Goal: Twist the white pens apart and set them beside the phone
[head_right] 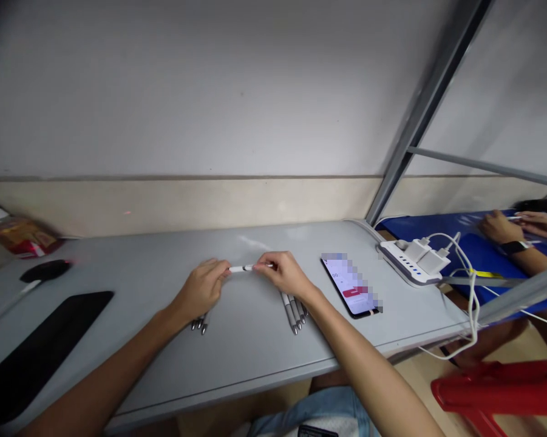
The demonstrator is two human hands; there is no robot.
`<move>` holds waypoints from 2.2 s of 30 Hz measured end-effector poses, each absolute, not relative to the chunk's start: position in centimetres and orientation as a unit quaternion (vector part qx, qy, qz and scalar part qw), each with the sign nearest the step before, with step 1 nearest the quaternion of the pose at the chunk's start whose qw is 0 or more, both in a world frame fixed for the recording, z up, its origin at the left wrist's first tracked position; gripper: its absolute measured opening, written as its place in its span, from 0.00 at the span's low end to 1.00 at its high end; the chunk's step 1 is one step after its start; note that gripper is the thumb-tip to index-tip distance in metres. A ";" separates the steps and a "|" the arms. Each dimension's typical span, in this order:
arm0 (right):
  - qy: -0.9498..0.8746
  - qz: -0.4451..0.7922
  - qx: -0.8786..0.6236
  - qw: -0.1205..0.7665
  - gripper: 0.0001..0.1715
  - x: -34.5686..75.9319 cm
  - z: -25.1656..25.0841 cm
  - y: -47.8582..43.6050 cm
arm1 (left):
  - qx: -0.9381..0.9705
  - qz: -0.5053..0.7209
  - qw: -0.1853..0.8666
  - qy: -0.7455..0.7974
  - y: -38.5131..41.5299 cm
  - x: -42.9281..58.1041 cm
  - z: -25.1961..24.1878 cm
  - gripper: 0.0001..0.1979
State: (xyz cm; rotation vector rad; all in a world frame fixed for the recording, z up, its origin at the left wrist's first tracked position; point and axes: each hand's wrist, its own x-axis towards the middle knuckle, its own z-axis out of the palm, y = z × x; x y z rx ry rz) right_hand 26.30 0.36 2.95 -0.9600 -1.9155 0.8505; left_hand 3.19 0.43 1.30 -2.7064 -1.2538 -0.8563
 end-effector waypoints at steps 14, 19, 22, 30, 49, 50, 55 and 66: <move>-0.723 0.378 -0.412 0.405 0.17 26.8 2.3 1.0 | -0.861 -0.263 -0.032 -0.435 1.0 2.9 1.1 0.12; -0.729 0.355 -0.399 0.428 0.15 26.8 2.4 0.9 | -0.862 -0.256 -0.020 -0.438 0.7 3.0 1.2 0.12; -0.724 0.370 -0.409 0.414 0.18 26.8 2.4 1.0 | -0.862 -0.257 -0.021 -0.437 0.6 3.1 1.3 0.12; -0.727 0.361 -0.398 0.428 0.23 26.9 2.1 1.1 | -0.861 -0.246 -0.014 -0.445 0.5 3.2 1.2 0.11; -0.828 0.068 -0.448 0.329 0.12 28.2 0.9 2.4 | -0.866 -0.262 -0.029 -0.424 1.2 2.5 1.1 0.16; -0.828 0.064 -0.453 0.325 0.12 28.5 0.9 2.5 | -0.863 -0.265 -0.028 -0.429 1.2 2.4 1.1 0.15; -0.820 0.061 -0.463 0.331 0.11 29.5 1.2 2.8 | -0.856 -0.253 -0.021 -0.451 1.3 2.1 1.2 0.14; -0.846 0.137 -0.363 0.367 0.10 27.3 1.3 1.9 | -0.861 -0.234 -0.039 -0.450 0.5 3.1 1.3 0.12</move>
